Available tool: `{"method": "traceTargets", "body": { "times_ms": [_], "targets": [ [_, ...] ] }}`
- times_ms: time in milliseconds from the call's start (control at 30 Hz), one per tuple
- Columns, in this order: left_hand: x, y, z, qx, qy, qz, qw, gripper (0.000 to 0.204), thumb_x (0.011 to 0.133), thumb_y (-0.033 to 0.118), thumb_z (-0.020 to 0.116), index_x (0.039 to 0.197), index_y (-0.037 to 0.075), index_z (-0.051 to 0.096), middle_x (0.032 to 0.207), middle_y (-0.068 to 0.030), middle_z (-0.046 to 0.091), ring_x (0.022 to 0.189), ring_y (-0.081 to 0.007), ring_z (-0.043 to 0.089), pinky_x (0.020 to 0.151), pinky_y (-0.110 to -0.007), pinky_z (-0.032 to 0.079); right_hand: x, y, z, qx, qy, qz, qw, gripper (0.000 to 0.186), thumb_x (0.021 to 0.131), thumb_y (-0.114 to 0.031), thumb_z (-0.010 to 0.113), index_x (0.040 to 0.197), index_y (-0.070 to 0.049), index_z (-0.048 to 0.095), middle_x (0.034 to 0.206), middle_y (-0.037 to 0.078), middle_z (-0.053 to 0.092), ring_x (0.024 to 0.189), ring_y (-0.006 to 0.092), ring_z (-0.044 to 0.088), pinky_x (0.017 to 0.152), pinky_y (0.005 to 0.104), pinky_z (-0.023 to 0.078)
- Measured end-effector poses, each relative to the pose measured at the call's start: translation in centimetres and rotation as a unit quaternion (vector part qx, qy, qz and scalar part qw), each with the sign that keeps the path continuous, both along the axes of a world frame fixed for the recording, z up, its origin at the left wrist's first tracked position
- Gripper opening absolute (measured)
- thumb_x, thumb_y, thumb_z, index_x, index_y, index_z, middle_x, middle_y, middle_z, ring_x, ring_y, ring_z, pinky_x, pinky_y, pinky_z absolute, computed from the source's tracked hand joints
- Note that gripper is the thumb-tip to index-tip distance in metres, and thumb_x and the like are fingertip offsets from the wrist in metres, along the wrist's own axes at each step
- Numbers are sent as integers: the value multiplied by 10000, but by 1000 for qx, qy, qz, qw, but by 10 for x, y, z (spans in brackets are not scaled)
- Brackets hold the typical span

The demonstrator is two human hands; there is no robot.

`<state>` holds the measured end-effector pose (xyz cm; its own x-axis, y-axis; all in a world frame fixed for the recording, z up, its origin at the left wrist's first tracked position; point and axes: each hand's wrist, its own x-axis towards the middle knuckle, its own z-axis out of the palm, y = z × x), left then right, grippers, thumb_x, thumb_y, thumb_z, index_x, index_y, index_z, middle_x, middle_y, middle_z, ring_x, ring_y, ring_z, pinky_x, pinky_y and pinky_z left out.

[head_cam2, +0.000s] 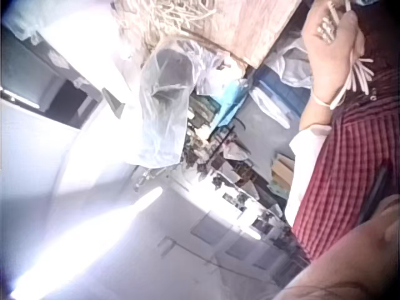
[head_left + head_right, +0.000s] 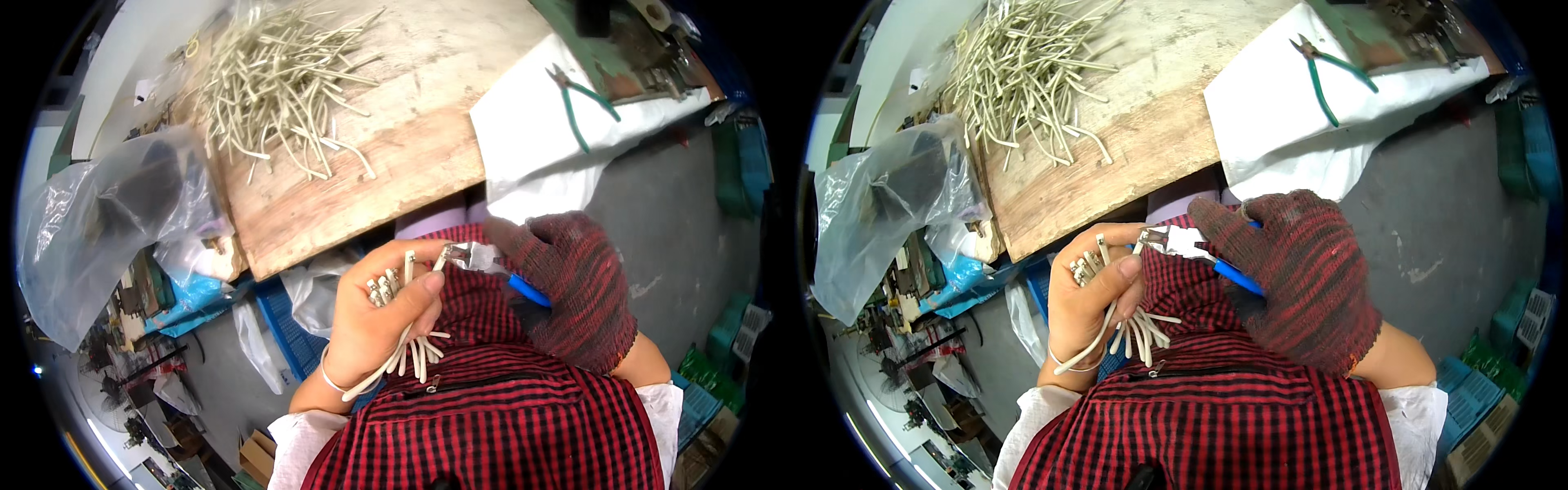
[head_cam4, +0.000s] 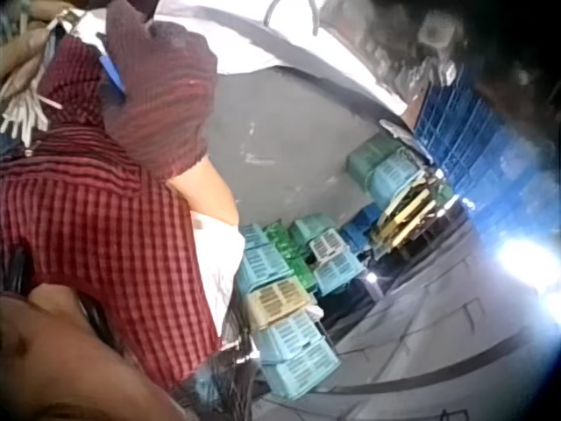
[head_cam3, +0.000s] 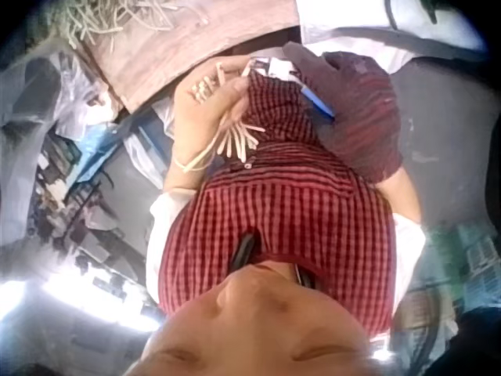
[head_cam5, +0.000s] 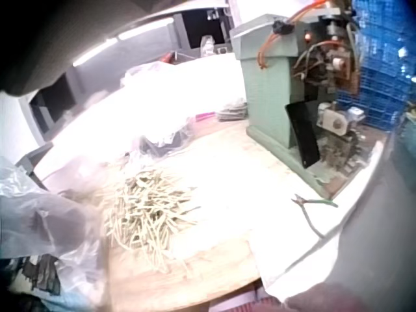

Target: The person repeatedly picks up short white rope segments from a wooden board and trims their ends using pliers. The trimmed pieces are placed back on the board. The person wears a red and black checkered apron and a glove on the right hand while working at a cluttered workbench.

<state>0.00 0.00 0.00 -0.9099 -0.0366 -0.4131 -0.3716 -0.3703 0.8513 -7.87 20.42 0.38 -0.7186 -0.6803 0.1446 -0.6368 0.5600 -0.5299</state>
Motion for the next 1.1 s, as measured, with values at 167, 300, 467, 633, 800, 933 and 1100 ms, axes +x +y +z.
{"method": "traceTargets", "body": {
  "times_ms": [167,300,467,633,800,933,1100],
  "targets": [
    [-7,-4,10,17,-49,-30,998,240,917,-32,580,1152,-61,617,700,-18,560,518,-67,461,459,-212,328,4,4,30,127,13,30,991,717,716,-244,718,1392,-162,495,992,144,663,920,324,630,841,426,485],
    [-17,-13,20,58,-125,-99,986,191,890,-44,603,1069,-71,664,650,4,551,498,-51,445,447,-211,313,-19,30,14,172,123,144,967,590,717,-151,714,1289,-208,582,900,93,657,801,268,614,703,406,486],
    [-23,-14,15,23,-148,-210,966,260,719,-136,687,975,-95,709,676,-74,639,467,-60,475,421,-197,319,-34,35,10,133,218,196,947,382,758,-263,684,1140,-273,678,751,7,617,658,164,590,596,344,451],
    [-24,-13,21,-41,-142,-239,960,260,720,-118,708,973,-59,725,684,-68,647,476,-63,501,433,-198,356,-33,30,12,90,283,170,940,346,717,-276,707,1062,-298,701,746,-16,627,696,157,599,657,344,463],
    [-22,-10,24,-47,-134,-242,960,256,721,-109,710,972,-63,725,669,-70,641,461,-62,495,422,-195,342,-31,36,19,130,213,182,951,260,707,-262,733,966,-268,716,763,-11,633,697,176,600,652,359,465],
    [-20,-14,17,23,-144,-203,968,249,714,-125,681,962,-122,701,651,-87,639,461,-64,500,415,-191,332,-27,40,3,79,203,182,959,273,677,-260,764,943,-231,712,715,8,624,644,195,590,598,366,453],
    [-17,-13,19,39,-112,-213,970,254,704,-140,666,957,-142,693,629,-94,626,452,-65,474,407,-196,310,-12,33,-38,-97,27,148,984,355,655,-236,759,1004,-218,694,676,30,592,594,217,570,554,370,429]
  ]
}}
